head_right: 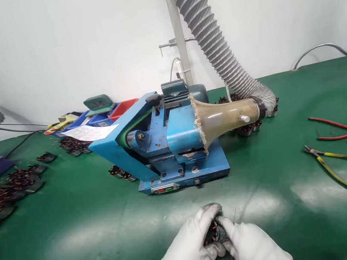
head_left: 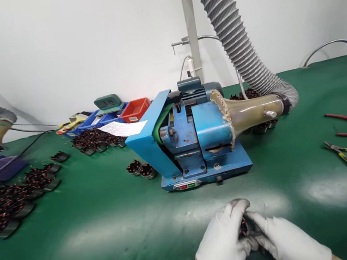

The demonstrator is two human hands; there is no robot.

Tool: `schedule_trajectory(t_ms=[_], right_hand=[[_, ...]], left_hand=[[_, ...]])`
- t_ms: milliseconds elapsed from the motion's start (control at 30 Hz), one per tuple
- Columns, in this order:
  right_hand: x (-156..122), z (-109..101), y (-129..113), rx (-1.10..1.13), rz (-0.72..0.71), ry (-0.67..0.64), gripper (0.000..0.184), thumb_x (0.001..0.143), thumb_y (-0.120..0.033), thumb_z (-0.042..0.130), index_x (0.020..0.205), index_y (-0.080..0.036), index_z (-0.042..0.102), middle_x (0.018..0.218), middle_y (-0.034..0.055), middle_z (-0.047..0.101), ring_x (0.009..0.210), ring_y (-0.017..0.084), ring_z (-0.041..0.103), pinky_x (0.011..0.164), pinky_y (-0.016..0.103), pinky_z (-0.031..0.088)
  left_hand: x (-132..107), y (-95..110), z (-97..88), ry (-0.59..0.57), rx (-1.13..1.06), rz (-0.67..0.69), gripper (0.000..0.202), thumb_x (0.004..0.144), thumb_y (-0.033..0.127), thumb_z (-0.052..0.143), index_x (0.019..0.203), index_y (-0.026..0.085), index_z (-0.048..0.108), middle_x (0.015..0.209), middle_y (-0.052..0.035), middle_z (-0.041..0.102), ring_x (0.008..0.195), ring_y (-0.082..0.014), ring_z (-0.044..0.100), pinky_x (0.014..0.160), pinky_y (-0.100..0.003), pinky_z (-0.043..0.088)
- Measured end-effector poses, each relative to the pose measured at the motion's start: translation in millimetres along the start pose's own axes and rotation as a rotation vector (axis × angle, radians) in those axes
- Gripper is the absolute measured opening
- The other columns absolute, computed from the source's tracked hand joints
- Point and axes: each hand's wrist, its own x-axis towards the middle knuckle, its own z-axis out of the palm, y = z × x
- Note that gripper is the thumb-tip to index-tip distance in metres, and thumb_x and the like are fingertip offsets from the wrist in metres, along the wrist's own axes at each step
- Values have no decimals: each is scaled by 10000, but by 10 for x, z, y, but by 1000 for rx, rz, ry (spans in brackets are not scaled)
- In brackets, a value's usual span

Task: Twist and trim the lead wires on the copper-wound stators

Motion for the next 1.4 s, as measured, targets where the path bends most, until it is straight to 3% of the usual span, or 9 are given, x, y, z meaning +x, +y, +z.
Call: schedule_trajectory(t_ms=[200,333,600,700,800,900,1033,1233,1400], right_hand=[[-68,53,-82,212,95,139,315,838,-253,297,850,-204,608,733,67,678,673,207,632,612,294,465],[-27,-81,-148,580,224,60,256,808,-366,373,652,-207,498,571,13,566,534,158,538,517,260,416],[19,-183,-89,1008,388,-24,342,724,-501,546,612,-188,465,412,-53,453,336,83,376,350,199,272],[-46,-268,33,1104,406,165,337,762,-498,540,682,-172,518,397,-50,468,329,88,384,347,200,294],[-113,-301,114,899,366,489,251,766,-424,572,760,-173,582,581,13,611,519,143,557,511,246,455],[-140,-178,80,494,161,514,148,747,-289,605,865,-212,652,876,53,672,811,201,618,748,319,491],[-110,21,-1,255,18,485,135,806,-186,514,738,-224,624,702,-1,641,656,152,597,634,282,482],[-148,-152,174,30,142,850,99,819,-237,528,787,-216,619,737,6,672,660,161,620,651,282,479],[-255,-221,214,139,129,780,46,810,-224,570,782,-240,602,732,-20,665,648,138,623,608,233,487]], left_hand=[[-29,41,83,-8,115,-113,243,762,156,587,988,231,540,1012,-38,581,904,-214,560,809,-358,479],[-39,91,80,-14,153,-88,130,827,193,508,950,215,542,989,-59,564,895,-228,531,804,-384,458],[-69,70,250,152,95,-53,259,689,64,440,879,219,520,997,-41,552,915,-228,499,811,-404,417],[-70,66,292,204,66,-27,245,652,51,426,812,218,504,970,-25,555,910,-218,500,793,-391,409],[-57,61,311,249,68,-7,202,686,65,413,794,214,498,914,-22,558,856,-208,500,752,-379,409],[-44,51,330,294,71,9,188,713,78,408,803,209,508,908,-27,562,840,-208,494,739,-382,408],[-36,42,355,318,66,13,185,722,84,409,810,204,519,896,-30,570,835,-207,497,733,-384,404],[-20,48,345,319,58,26,166,727,76,414,789,203,501,867,-17,579,814,-188,508,736,-366,400],[-14,49,320,330,62,51,164,724,77,410,788,197,501,861,-25,579,811,-192,517,722,-363,405]])
